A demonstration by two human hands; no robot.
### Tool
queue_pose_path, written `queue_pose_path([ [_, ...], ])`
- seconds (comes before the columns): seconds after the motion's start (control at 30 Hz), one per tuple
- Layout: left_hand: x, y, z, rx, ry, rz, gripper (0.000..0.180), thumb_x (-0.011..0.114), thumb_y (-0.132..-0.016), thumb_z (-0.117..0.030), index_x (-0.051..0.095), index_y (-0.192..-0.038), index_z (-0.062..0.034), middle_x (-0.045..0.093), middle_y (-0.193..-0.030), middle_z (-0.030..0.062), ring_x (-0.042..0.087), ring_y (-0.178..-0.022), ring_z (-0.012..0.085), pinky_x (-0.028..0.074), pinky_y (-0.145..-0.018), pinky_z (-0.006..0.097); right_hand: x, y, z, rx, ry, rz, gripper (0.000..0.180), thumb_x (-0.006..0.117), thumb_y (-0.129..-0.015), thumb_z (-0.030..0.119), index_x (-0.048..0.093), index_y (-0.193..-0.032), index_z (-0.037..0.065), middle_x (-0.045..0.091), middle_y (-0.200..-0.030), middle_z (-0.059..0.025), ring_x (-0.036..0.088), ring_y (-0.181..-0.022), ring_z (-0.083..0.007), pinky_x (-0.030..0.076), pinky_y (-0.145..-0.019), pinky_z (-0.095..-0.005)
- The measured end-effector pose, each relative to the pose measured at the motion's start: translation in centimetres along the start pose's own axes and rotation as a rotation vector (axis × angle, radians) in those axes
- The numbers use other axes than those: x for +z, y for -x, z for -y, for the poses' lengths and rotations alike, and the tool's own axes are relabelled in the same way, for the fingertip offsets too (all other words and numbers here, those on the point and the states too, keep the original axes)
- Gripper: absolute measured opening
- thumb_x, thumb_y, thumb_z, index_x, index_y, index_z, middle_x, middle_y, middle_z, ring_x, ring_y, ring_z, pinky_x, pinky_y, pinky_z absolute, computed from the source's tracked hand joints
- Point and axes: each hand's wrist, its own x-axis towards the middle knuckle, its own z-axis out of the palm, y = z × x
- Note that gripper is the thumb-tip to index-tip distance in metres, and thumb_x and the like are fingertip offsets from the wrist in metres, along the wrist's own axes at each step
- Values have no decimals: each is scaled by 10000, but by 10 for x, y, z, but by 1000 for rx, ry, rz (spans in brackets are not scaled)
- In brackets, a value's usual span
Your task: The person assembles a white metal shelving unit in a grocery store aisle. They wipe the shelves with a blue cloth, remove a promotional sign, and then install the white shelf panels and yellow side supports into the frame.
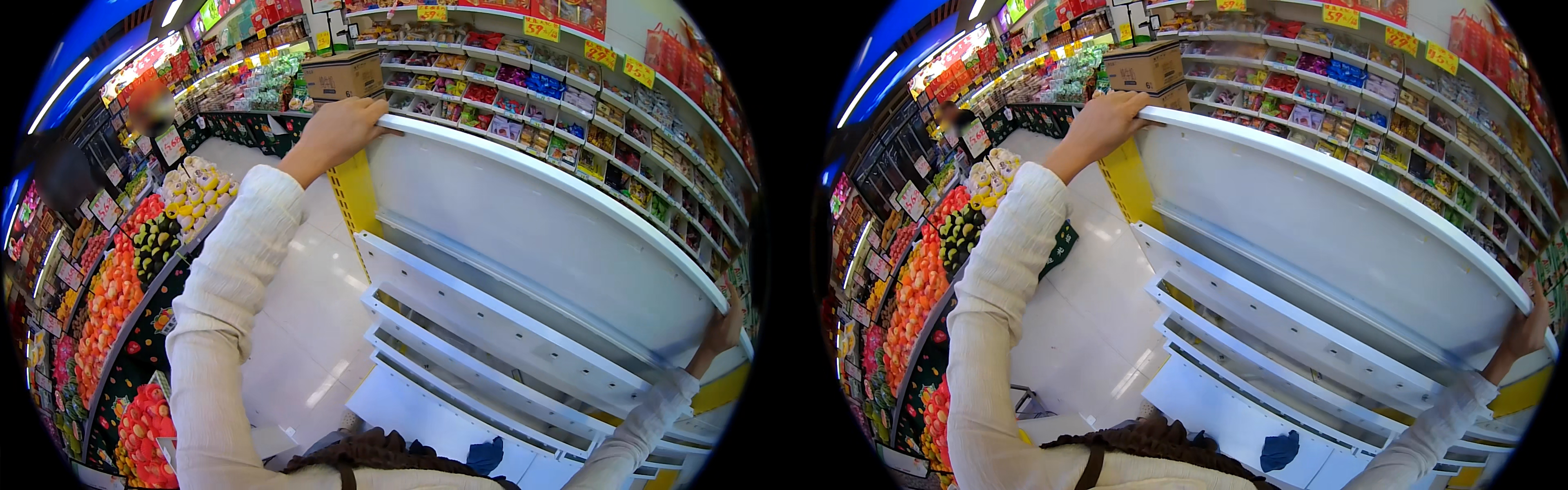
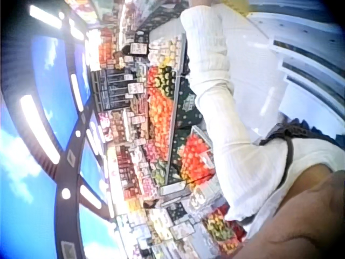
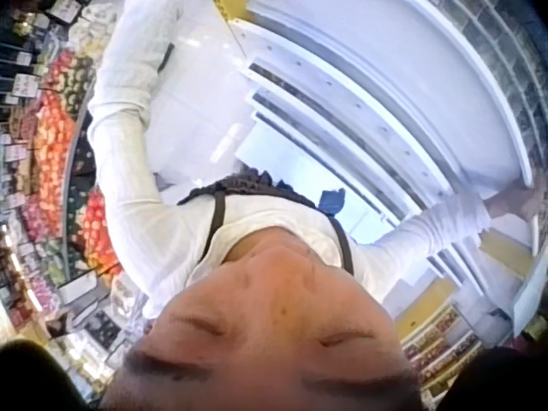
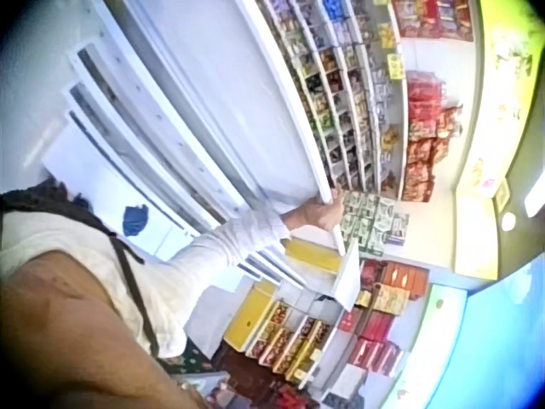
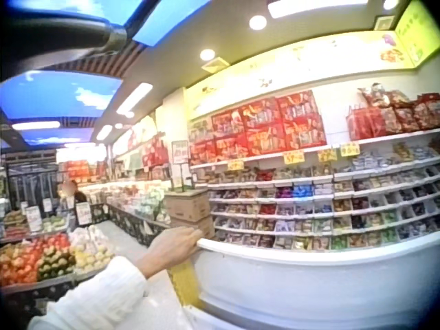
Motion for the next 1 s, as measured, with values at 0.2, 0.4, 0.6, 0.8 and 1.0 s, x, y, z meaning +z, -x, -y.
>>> queue_pose_path([
  [0.2,-8,51,38,106,529,-402,589,704,-761,-301,440,-1245,-94,553,-1141,127,535,-1070,301,440,-882,360,-68,-40,122,177,217,81,394,599,-867,151,511,-1246,83,537,-1213,-130,535,-1064,-285,447,-872,-372],
  [0.4,43,175,136,178,555,-439,529,702,-768,-216,482,-1210,-25,561,-1096,165,541,-989,341,445,-834,388,-127,-91,315,110,10,23,349,580,-884,127,533,-1229,99,547,-1214,-95,512,-1118,-266,426,-935,-353],
  [0.6,171,399,219,-338,963,26,341,632,-811,-74,517,-1120,10,603,-1028,181,598,-925,310,470,-807,354,-110,-193,516,60,-327,-26,283,541,-885,92,571,-1165,66,568,-1163,-113,511,-1102,-278,378,-963,-369],
  [0.8,224,541,214,-819,1257,365,219,542,-884,-96,529,-1075,10,659,-782,120,644,-746,182,488,-700,284,-66,-231,570,250,-557,248,404,350,-984,272,649,-936,5,664,-875,-105,615,-845,-252,449,-794,-333],
  [1.0,265,463,247,-663,1333,417,219,544,-885,-123,544,-1064,3,662,-798,145,647,-769,223,482,-709,309,-31,-226,598,223,-246,109,500,389,-964,315,651,-633,47,606,-566,-53,536,-487,-189,383,-490,-325],
])
